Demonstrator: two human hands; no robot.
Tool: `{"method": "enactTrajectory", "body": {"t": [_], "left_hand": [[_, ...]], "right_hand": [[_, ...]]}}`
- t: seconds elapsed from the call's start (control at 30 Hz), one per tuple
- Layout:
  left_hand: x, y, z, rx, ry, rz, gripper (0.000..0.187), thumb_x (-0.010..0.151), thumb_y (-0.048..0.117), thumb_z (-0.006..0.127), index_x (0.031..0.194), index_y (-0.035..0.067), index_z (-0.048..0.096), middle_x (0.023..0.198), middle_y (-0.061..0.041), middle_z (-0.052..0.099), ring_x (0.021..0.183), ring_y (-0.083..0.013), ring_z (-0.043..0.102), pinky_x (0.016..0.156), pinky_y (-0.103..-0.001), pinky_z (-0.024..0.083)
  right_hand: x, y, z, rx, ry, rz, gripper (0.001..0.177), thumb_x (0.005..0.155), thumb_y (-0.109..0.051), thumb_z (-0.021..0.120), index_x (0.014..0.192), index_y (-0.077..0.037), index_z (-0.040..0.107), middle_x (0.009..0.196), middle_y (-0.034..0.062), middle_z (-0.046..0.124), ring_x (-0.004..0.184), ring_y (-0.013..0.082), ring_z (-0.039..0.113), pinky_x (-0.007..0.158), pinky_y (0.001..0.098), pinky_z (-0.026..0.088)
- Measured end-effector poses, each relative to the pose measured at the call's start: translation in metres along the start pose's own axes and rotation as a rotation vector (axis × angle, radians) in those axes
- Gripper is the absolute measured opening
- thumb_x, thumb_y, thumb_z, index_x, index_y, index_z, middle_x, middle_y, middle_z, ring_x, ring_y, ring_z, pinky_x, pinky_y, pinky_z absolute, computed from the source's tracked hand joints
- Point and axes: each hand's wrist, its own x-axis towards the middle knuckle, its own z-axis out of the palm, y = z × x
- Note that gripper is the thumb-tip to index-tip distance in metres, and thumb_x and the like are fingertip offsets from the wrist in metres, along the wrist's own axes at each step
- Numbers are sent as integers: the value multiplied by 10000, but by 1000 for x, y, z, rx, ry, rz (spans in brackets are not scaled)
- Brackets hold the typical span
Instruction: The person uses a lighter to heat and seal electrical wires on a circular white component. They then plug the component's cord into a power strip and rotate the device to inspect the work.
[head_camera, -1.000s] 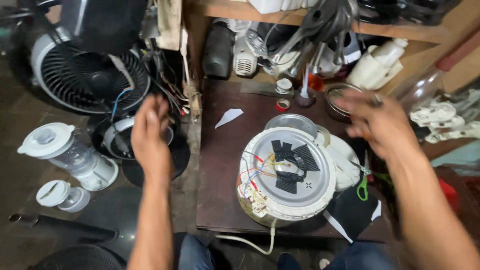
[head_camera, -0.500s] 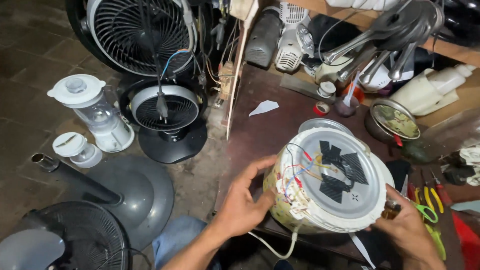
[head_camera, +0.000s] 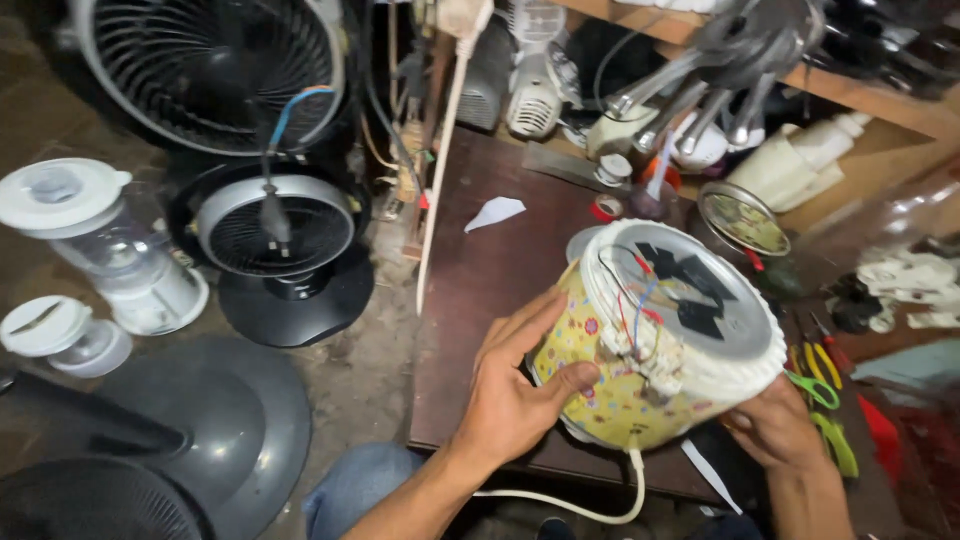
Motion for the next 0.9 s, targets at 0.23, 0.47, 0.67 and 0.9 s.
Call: {"method": "enactTrajectory", "body": {"t": [0.23,0.47,0.67,0.9], "left_hand": [[11,-2,20,125,74,60,562,797,340,806,1296,137,649,1377,-84,644,1252,-228,611,1034,-393,415],[13,0,23,163,66,19,561,801,396,781,1288,149,654,1374,-72,647,1270,-213,607,1040,-401,403],[17,0,24,176,66,13,545,809,394,774,1291,171,653,1376,-56,648,1271,-197,608,1043,-391,395],[21,3,24,189,37,-51,559,821,449,730,1308,189,645,1400,-37,632,1297,-196,581,1062,-415,357]], "right_hand": [[2,-19,22,34,2,-1,513,722,174,544,1206,5,565,702,-17,546,475,-6,251,414,162,190],[3,-20,18,46,-31,40,495,762,131,578,1245,22,574,836,15,637,441,-10,278,457,163,263],[4,-28,25,63,-89,30,580,765,91,568,1341,29,533,945,83,665,418,-3,294,505,177,337],[8,-20,10,89,-127,25,492,818,61,604,1305,6,560,874,42,703,449,4,317,481,169,294]]}}
